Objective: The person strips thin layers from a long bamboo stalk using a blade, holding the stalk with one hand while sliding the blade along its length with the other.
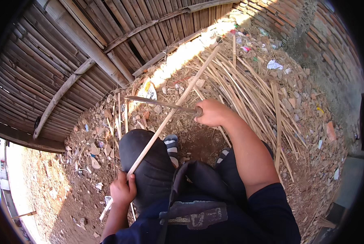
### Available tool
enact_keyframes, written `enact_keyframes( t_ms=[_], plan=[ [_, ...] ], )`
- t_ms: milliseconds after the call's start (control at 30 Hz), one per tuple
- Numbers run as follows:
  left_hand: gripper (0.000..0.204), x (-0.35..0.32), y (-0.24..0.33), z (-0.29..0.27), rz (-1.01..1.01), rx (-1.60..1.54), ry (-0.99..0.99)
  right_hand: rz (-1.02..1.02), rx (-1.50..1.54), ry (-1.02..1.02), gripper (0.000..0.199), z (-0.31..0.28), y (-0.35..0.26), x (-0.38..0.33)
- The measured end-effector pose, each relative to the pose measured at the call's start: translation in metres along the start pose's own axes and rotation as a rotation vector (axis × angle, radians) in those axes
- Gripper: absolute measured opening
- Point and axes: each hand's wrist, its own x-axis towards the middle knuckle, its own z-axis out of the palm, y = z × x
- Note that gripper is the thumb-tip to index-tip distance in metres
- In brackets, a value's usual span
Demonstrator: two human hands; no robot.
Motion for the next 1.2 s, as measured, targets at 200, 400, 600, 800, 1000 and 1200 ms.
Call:
enact_keyframes(
  t_ms=[200,400,600,800,1000,1200],
  plan=[
    [0.029,0.0,-0.001,0.0,0.016,0.039,-0.023,0.01,-0.011,0.141,0.033,0.01,-0.022,-0.01],
    [0.031,0.0,-0.002,0.0,0.002,-0.06,-0.009,-0.127,-0.09,0.144,0.033,0.009,-0.014,-0.011],
    [0.03,0.004,0.0,0.0,-0.014,0.05,0.005,0.067,0.013,0.214,0.038,0.0,-0.001,-0.001],
    [0.029,0.001,-0.001,0.001,-0.019,-0.002,-0.011,-0.149,-0.2,0.04,0.026,0.008,-0.044,-0.018],
    [0.03,0.006,0.007,-0.001,-0.03,0.022,-0.004,0.014,-0.024,0.175,0.042,0.005,0.009,0.006],
    [0.031,0.004,0.007,-0.006,-0.068,0.063,-0.046,-0.102,-0.141,0.143,0.024,0.013,-0.024,-0.007]
  ],
)
